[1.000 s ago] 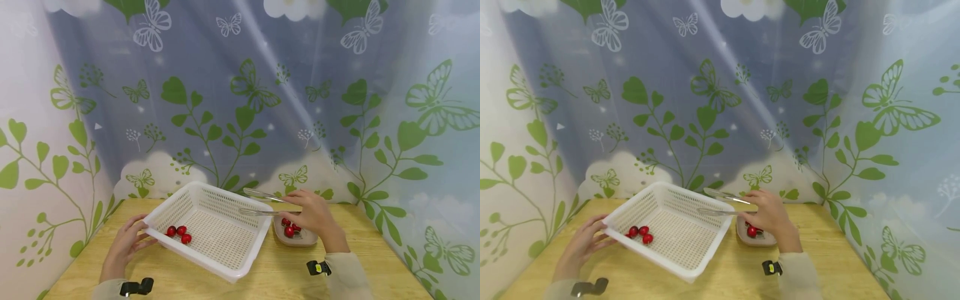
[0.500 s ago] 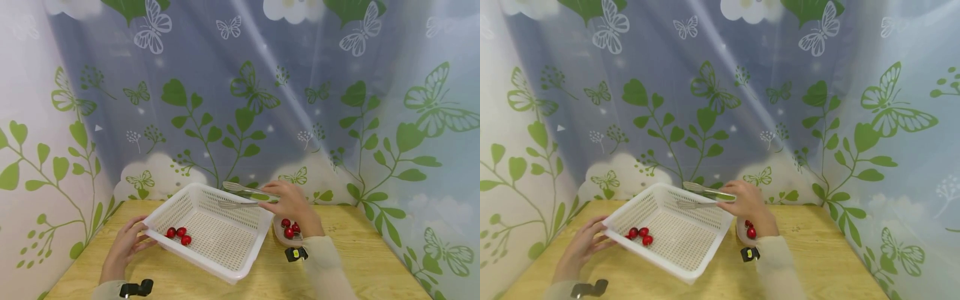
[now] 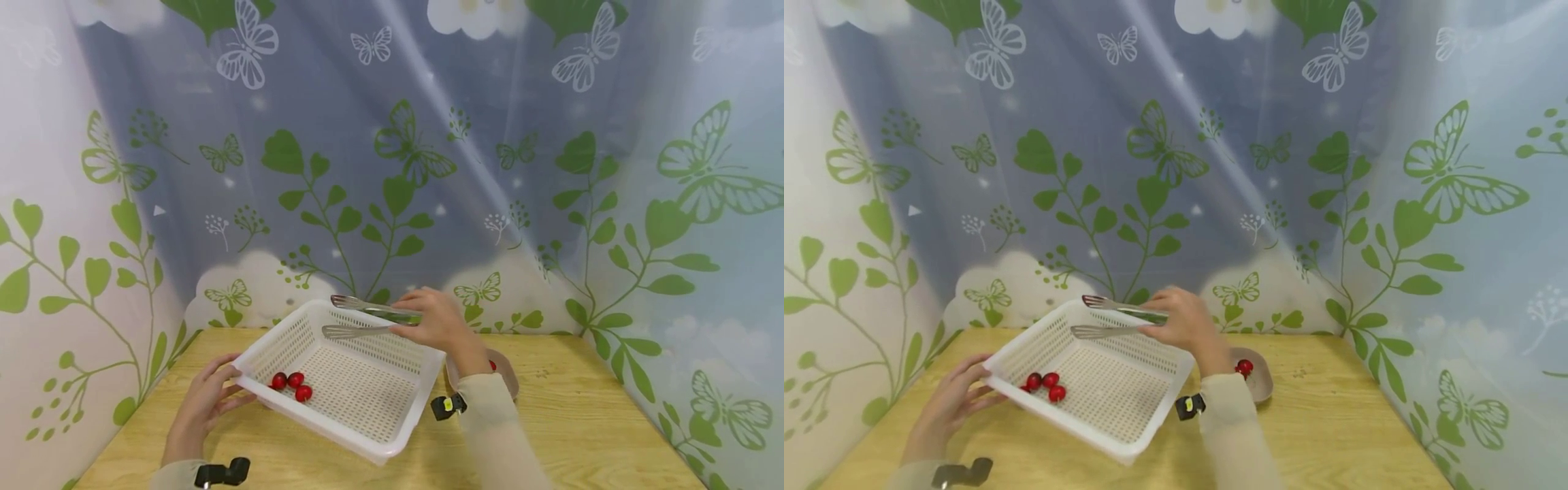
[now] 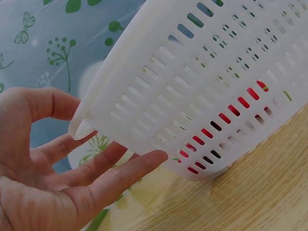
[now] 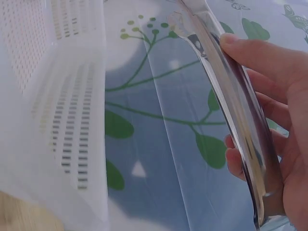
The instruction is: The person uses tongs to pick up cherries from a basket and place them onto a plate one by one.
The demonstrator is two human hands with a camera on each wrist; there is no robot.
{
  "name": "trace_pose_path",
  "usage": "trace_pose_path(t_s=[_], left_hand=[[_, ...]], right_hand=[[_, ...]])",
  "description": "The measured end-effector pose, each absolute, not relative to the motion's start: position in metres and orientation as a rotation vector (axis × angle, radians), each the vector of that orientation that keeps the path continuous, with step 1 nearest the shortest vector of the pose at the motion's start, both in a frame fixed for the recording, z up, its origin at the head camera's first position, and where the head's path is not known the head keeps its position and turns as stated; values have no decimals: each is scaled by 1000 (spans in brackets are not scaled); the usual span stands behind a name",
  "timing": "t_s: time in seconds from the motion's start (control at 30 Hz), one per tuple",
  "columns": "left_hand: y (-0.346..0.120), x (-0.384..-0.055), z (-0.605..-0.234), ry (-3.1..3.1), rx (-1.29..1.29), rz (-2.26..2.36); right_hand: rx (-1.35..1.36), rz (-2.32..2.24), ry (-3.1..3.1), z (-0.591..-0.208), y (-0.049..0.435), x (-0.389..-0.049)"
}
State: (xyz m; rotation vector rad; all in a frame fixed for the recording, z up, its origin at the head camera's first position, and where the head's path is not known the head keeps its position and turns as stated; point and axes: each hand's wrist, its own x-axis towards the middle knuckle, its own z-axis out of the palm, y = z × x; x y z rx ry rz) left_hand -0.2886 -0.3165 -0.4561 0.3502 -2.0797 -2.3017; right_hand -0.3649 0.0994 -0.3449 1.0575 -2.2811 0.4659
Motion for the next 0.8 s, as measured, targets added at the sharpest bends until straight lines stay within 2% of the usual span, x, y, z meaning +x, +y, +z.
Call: trace_pose_path(t_s=[0.8], left_hand=[[-315, -289, -456, -2085, 355, -2289]], right_hand=[[989, 672, -2669, -368, 28, -381]])
